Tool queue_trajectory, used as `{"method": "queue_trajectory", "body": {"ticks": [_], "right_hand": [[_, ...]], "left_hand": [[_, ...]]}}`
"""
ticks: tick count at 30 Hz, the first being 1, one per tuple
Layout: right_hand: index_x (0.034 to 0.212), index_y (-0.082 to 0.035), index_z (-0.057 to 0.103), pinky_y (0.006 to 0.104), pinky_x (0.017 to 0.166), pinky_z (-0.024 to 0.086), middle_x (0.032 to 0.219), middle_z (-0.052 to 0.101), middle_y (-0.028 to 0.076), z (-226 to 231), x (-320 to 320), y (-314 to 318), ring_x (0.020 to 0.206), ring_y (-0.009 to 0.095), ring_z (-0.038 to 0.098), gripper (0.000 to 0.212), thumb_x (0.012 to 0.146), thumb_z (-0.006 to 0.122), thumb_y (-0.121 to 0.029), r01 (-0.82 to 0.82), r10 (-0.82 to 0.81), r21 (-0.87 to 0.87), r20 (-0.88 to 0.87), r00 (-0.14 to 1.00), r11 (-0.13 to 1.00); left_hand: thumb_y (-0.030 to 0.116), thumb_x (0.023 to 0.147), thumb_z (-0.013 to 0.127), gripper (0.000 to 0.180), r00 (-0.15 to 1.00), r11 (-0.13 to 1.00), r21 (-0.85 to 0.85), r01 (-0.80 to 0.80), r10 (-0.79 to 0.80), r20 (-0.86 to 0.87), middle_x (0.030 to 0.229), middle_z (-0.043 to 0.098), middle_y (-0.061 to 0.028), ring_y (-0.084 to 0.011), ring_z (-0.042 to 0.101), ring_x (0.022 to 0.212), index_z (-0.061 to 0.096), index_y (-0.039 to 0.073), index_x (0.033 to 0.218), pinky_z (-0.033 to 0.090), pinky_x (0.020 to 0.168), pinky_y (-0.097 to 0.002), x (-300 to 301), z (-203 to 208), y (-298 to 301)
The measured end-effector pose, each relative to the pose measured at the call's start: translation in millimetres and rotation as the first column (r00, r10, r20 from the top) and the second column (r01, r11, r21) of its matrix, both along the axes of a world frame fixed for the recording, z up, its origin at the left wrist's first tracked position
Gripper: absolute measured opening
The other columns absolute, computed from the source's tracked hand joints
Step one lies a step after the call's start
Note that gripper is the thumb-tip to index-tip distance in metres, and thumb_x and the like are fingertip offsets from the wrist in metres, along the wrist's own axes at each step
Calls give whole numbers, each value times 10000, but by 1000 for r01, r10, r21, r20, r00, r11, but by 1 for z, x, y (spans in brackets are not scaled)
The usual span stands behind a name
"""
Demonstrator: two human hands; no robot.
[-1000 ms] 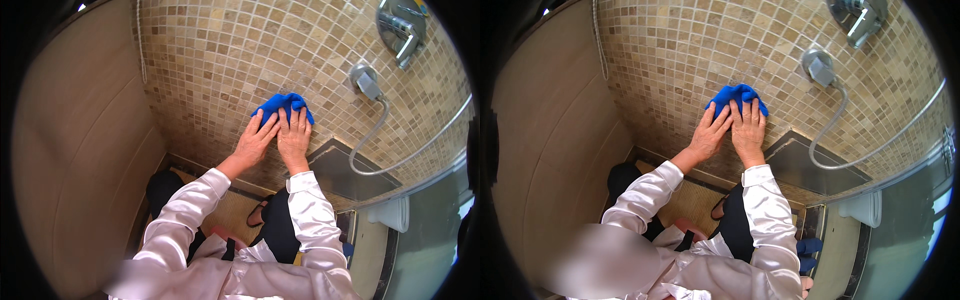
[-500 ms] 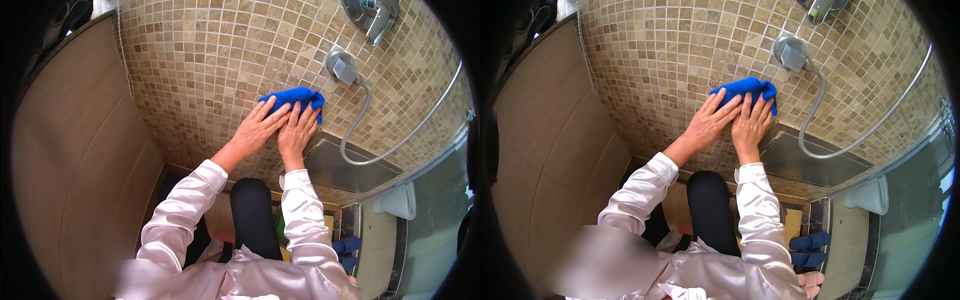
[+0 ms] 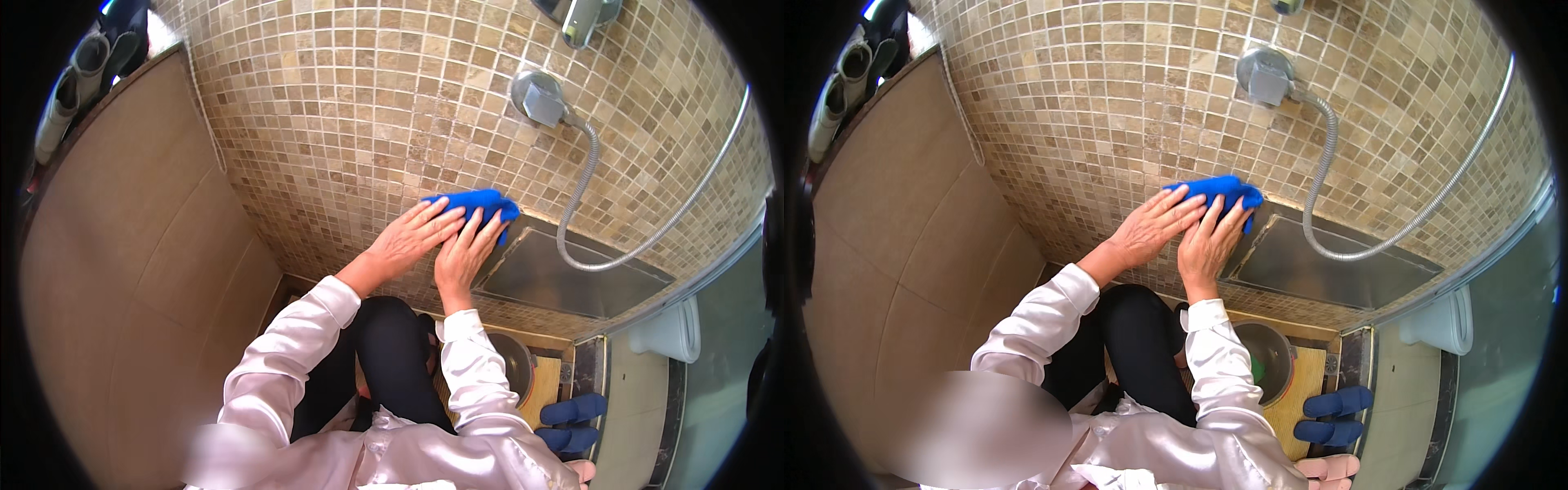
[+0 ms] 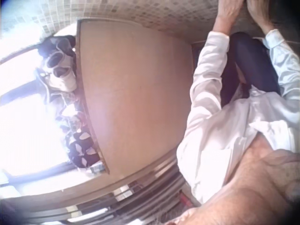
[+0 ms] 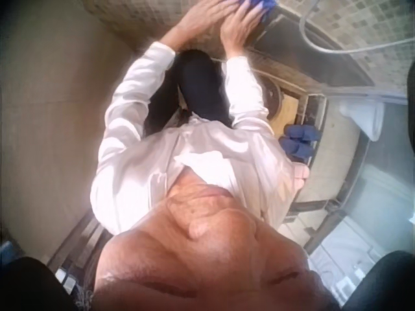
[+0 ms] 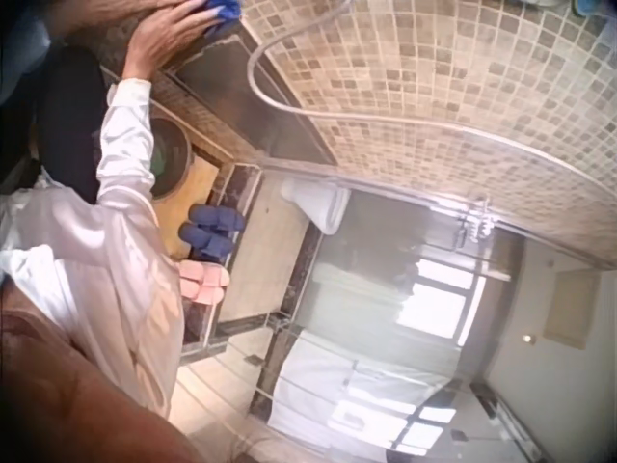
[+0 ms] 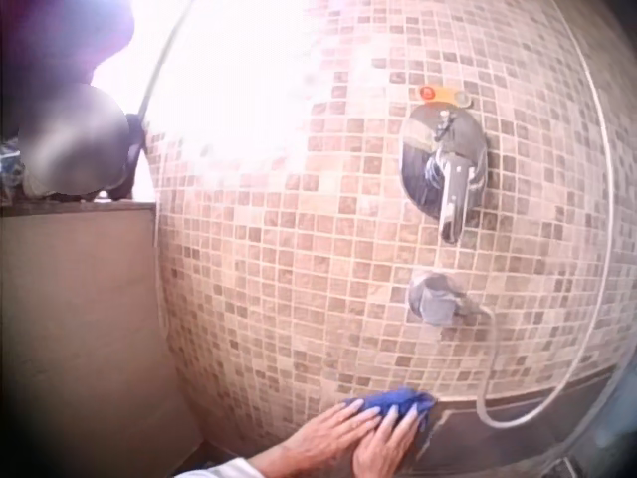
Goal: The person cleans the tiled walls of a shower stall using a blue cloth. They wipe the surfaces in circular and linear motions, occasionally dipping the cloth into a bucket of water on the floor to rinse it.
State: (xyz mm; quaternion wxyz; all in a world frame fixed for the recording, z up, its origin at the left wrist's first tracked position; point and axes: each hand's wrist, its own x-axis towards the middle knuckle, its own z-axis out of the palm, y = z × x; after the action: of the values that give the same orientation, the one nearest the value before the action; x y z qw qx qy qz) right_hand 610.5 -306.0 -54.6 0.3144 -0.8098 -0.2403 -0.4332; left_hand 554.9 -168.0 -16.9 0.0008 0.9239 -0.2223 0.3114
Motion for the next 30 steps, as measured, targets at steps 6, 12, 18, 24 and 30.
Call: {"method": "queue_trajectory", "body": {"ticks": [6,12,18,24,30], "right_hand": [[1482,5,350,625,1137,204,1557,208,340,83,29,-4,1432,571,177,541,1010,482,-225,23,-30,52,140,990,998],[1508,-11,323,583,1154,182,1574,198,318,135,48,-30,1460,518,165,595,1019,463,-319,93,-118,132,199,973,987],[1508,-16,341,532,1162,195,1565,232,303,127,42,-37,1440,471,245,569,1026,465,-293,48,-101,251,204,974,967],[1518,34,235,645,1140,133,1537,196,360,144,32,10,1437,582,99,696,972,546,-265,-125,46,325,240,970,937],[1541,-3,229,675,1117,113,1574,111,357,135,44,17,1456,571,26,783,947,578,-375,-36,-6,273,149,989,961]], "left_hand": [[99,843,615,665,977,995,-100,10,12,215,1584,352,-81,-333,287,1477,425,83,1480,237,1203,-483,23,68,-27],[102,845,632,640,945,988,-94,123,-88,315,1567,376,-77,-328,279,1481,455,86,1460,243,1204,-480,46,122,-56],[144,863,625,585,948,992,11,125,-122,294,1572,379,-51,-282,273,1491,500,98,1432,228,1218,-464,48,128,-51],[92,831,596,554,952,1000,14,3,-7,306,1525,444,-70,-289,340,1460,538,74,1382,248,1207,-489,30,97,-10],[55,779,606,531,947,996,-63,-57,74,311,1480,493,-93,-330,371,1439,602,53,1310,266,1193,-507,21,66,-14]]}}
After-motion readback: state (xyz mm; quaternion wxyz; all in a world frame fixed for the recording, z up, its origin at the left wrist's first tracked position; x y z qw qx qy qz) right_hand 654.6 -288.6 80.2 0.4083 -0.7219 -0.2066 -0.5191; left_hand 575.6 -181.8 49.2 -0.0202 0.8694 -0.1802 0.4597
